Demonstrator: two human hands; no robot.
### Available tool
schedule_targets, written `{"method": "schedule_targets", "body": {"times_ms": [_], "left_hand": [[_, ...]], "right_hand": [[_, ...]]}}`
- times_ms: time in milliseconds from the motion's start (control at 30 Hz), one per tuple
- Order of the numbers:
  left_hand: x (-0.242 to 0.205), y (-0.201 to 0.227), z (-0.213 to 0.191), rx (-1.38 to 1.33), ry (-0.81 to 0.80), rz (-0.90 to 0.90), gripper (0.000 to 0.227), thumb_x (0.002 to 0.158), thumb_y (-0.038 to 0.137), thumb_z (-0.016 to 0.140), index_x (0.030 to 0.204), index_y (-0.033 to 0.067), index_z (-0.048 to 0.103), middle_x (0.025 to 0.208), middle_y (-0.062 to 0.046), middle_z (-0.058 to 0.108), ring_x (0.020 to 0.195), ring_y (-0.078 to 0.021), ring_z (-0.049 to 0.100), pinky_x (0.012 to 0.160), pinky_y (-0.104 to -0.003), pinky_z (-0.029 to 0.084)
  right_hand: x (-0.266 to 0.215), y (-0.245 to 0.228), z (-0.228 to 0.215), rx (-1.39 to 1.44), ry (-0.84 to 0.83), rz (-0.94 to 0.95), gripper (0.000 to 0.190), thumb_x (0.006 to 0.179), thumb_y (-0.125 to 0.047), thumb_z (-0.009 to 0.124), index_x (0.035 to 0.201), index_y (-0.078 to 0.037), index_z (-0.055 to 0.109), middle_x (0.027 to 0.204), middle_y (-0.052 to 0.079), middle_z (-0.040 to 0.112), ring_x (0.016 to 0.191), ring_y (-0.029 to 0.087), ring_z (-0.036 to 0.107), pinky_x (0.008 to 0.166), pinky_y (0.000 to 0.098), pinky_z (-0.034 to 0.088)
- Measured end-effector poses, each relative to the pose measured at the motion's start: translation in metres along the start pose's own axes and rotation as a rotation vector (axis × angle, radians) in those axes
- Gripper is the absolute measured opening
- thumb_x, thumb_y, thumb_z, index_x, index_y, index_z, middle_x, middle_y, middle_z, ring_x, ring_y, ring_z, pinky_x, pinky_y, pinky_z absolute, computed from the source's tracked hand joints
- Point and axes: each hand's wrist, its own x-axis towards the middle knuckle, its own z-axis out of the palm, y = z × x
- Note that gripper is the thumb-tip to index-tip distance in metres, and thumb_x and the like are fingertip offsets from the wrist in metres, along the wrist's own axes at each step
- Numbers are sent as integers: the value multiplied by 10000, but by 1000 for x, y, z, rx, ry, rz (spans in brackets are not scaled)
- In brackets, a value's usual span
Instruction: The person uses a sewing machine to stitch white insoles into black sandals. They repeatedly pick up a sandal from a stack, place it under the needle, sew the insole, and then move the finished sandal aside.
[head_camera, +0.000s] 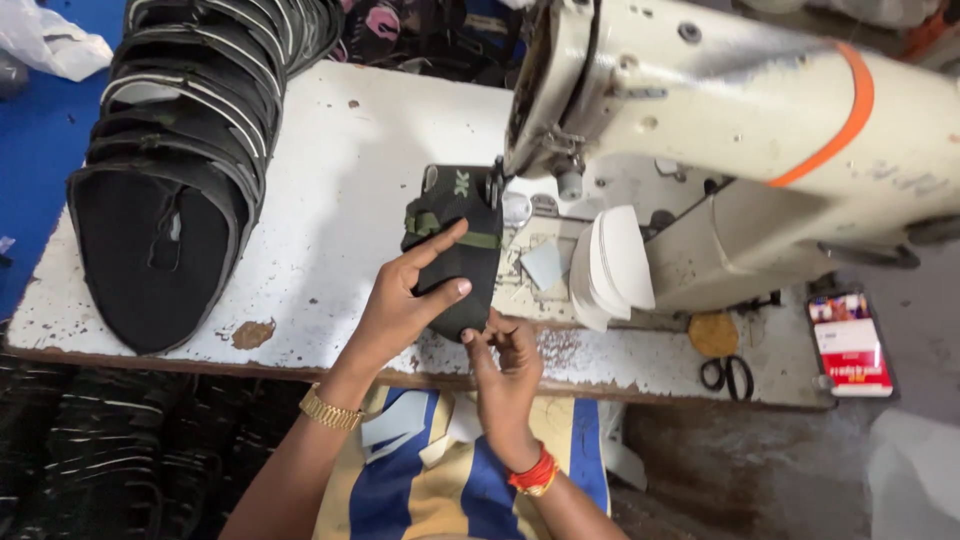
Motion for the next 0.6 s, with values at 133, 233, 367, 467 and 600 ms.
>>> {"method": "schedule_targets", "body": {"times_ms": [133, 233, 367, 467, 600], "left_hand": [[20, -8, -6, -1, -3, -4, 684, 891, 117, 753, 1509, 1, 485, 1578, -116, 514, 1491, -175, 409, 1232, -329, 271], [42, -11, -5, -38, 16, 10, 697, 885, 115, 752, 1512, 1, 470, 1592, -119, 490, 1512, -193, 389, 1247, -342, 249], [72, -5, -1, 19, 93, -4, 698, 879, 78, 755, 1506, -13, 464, 1564, -127, 505, 1458, -184, 435, 1202, -323, 298], [95, -21, -1, -128, 145, -75, 715, 863, 75, 719, 1519, -9, 446, 1517, -115, 562, 1308, -155, 557, 1094, -289, 441], [122, -25, -6, -154, 173, -34, 748, 847, 34, 733, 1521, -36, 418, 1459, -121, 593, 1238, -131, 580, 1050, -255, 458]], "right_hand": [[15, -7, 11, -205, 32, -80, 223, 942, 33, 686, 1156, 16, 625, 907, -17, 604, 806, 40, 546, 723, 212, 470], [38, -16, 16, -222, 23, -75, 233, 962, 10, 656, 1193, 10, 621, 884, -29, 583, 790, 36, 530, 692, 200, 456], [73, -15, 17, -238, 2, -159, 224, 974, 7, 644, 1195, 26, 616, 923, -39, 591, 822, 27, 531, 722, 183, 451], [90, -14, 14, -211, -14, -142, 187, 1006, 0, 654, 1189, 26, 627, 867, -41, 538, 784, 31, 490, 690, 187, 424], [101, -17, -2, -286, -21, -174, 204, 1003, 1, 690, 1201, 31, 653, 864, -12, 562, 788, 52, 517, 703, 195, 439]]}}
